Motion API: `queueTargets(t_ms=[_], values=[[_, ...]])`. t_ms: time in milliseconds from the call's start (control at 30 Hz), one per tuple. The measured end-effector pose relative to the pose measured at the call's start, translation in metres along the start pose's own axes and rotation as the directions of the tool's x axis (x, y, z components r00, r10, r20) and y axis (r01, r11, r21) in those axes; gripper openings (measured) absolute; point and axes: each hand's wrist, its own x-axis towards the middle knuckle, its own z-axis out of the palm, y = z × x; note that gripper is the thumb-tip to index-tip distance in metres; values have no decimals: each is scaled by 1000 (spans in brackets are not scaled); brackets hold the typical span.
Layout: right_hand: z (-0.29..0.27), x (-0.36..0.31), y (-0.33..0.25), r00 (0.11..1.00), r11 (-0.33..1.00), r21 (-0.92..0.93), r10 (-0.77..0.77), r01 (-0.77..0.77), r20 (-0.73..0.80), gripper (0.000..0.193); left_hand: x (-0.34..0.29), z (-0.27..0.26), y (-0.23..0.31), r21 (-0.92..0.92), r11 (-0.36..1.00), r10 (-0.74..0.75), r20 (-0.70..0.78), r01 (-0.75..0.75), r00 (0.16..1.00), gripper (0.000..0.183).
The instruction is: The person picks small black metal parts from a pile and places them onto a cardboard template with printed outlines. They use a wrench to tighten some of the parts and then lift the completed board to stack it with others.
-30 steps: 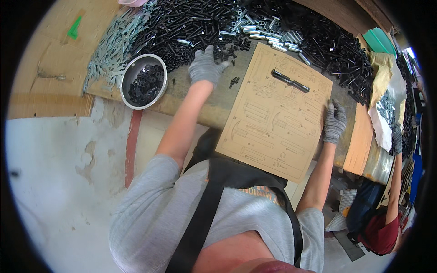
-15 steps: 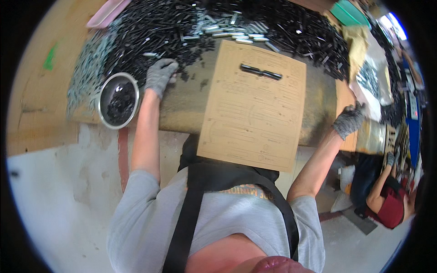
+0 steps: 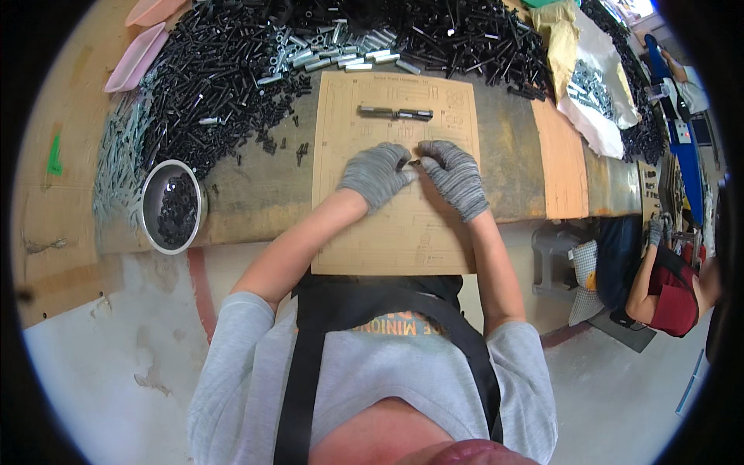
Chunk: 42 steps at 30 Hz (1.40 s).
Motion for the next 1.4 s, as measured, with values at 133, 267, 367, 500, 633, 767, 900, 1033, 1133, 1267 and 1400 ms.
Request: queueTargets(t_ms=[133, 267, 367, 500, 633, 767, 900, 1033, 1133, 1267, 1400], values=[[4, -6, 5, 999, 998, -54, -17, 19, 31, 18, -7, -3, -16, -236, 966, -108, 19, 109, 994, 30], [-5, -1, 1, 994, 995, -11, 101, -101, -46, 18, -8, -5, -26, -323, 931, -167, 39, 170, 985, 25], [-7, -5, -10, 992, 984, -177, 19, 3, 123, 22, -8, -7, -29, -360, 920, -158, 21, 155, 987, 26], [-5, -5, -14, 973, 939, -338, 18, 63, 230, 20, 1, -10, -29, -302, 934, -185, 48, 190, 982, 29], [-2, 14, -1, 987, 963, -267, 4, 39, 159, 16, 21, -10, -20, -142, 983, -118, -13, 115, 993, 33], [3, 41, 14, 984, 927, -356, -66, 123, 168, 16, 39, -10, -3, 72, 995, -67, -9, 68, 998, 35], [12, 49, 19, 977, 922, -358, -82, 149, 195, 20, 46, -10, 3, 106, 984, -150, 71, 142, 986, 38], [-1, 49, 7, 995, 993, -85, -90, 86, -39, 22, 40, -4, -8, -107, 983, -146, 12, 146, 989, 43], [-38, 55, -7, 879, 953, 284, 46, 103, -475, 20, 30, -3, -18, -253, 960, -135, -52, 118, 989, 45], [-70, 32, -25, 859, 957, 279, 206, -77, -469, 18, 5, -11, -26, -263, 954, -151, 3, 147, 989, 30], [-24, 3, -29, 993, 997, -80, 30, -21, 117, 21, -18, -14, -25, 17, 979, 199, 143, -204, 969, 25]])
